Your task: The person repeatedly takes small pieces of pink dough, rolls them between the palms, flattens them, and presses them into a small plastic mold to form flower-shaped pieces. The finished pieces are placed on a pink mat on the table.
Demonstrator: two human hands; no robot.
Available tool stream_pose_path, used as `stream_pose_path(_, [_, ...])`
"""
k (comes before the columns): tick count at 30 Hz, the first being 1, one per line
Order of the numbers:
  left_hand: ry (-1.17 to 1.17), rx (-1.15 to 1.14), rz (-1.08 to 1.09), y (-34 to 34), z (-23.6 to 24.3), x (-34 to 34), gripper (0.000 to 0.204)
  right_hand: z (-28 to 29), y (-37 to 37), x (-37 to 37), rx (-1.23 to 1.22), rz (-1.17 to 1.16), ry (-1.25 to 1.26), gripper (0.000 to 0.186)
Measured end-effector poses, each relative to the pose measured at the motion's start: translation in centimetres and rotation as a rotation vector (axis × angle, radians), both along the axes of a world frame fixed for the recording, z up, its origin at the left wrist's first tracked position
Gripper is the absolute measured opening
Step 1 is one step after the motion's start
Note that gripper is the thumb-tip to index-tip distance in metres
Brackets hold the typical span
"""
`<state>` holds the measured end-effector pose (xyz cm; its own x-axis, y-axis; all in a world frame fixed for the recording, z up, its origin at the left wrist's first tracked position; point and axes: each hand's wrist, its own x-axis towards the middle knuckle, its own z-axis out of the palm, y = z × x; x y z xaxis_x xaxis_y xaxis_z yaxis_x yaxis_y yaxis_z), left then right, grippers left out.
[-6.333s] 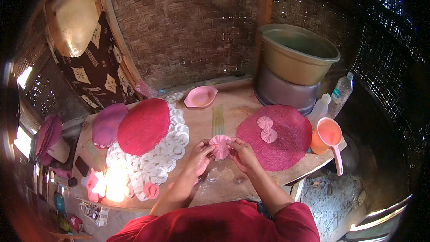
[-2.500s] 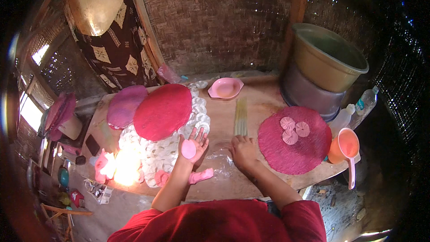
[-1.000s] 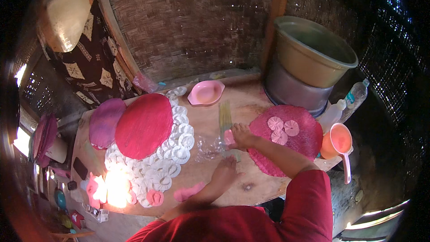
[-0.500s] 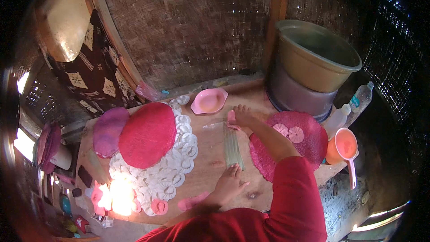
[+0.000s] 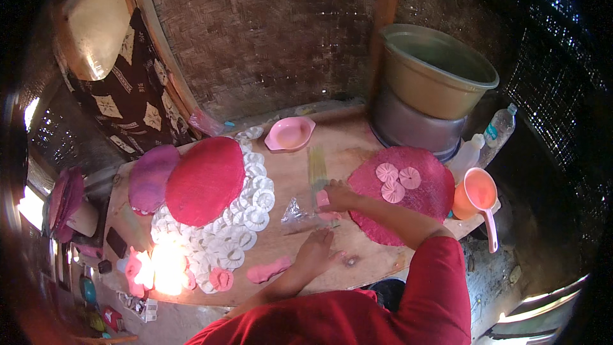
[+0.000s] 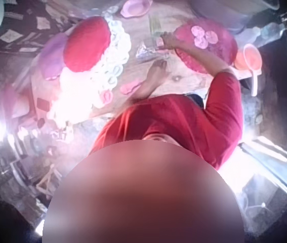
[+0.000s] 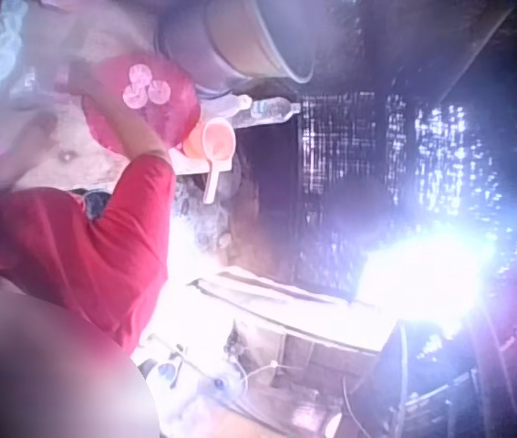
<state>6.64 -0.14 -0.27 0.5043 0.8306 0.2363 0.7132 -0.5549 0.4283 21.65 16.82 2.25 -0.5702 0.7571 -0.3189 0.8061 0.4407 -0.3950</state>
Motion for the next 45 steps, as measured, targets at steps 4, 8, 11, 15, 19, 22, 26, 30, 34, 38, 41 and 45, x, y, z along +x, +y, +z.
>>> stream_pose_path(4, [-0.019, -0.005, -0.008, 0.2, 0.4, 0.0, 0.064, -0.8, -1.9, 0.1, 0.359, -0.087, -0.038, 0.074])
stream_pose_path(8, [0.006, 0.018, -0.007, 0.4, 0.2, 0.1, 0.065, -0.8, -0.4, 0.0, 0.338, -0.109, -0.088, 0.077])
stream_pose_path(11, [0.019, -0.058, -0.011, 0.4, 0.1, 0.2, 0.065, -1.4, 2.1, -0.1, 0.353, -0.169, -0.105, 0.075])
stream_pose_path(15, [0.053, -0.085, -0.029, 0.6, 0.3, 0.2, 0.068, -2.2, 6.6, -0.4, 0.398, -0.229, -0.099, 0.072])
stream_pose_path(19, [0.106, -0.087, -0.024, 0.8, 0.8, 0.3, 0.072, -2.2, 11.1, -0.5, 0.401, -0.274, -0.136, 0.070])
stream_pose_path(22, [0.114, -0.110, -0.019, 0.8, 1.3, 0.3, 0.074, -2.0, 14.0, -0.7, 0.372, -0.373, -0.123, 0.069])
stream_pose_path(26, [0.057, -0.205, -0.033, 0.9, 2.4, 0.1, 0.070, -1.5, 16.1, -2.2, 0.456, -0.445, -0.148, 0.066])
stream_pose_path(30, [-0.061, -0.359, 0.003, 3.7, 3.2, -1.8, 0.064, 0.7, 14.1, -3.5, 0.611, -0.288, -0.192, 0.063])
stream_pose_path(34, [-0.768, -0.202, 0.335, 8.7, 3.0, -5.8, 0.074, 4.3, 7.2, -1.2, 0.320, -0.223, 0.213, 0.068])
stream_pose_path(38, [-0.847, -0.592, 0.462, 10.7, 3.4, -7.9, 0.069, 6.6, -1.5, 2.6, 0.101, -0.251, 0.651, 0.049])
stream_pose_path(41, [-0.854, -0.942, 0.087, 10.2, 4.7, -7.5, 0.051, 7.8, -5.8, 4.4, 0.408, -0.431, 0.410, 0.033])
stream_pose_path(45, [0.001, -0.187, 0.185, 8.2, 6.4, -5.8, 0.040, 9.3, -8.5, 5.8, 0.731, -0.521, 0.307, 0.028])
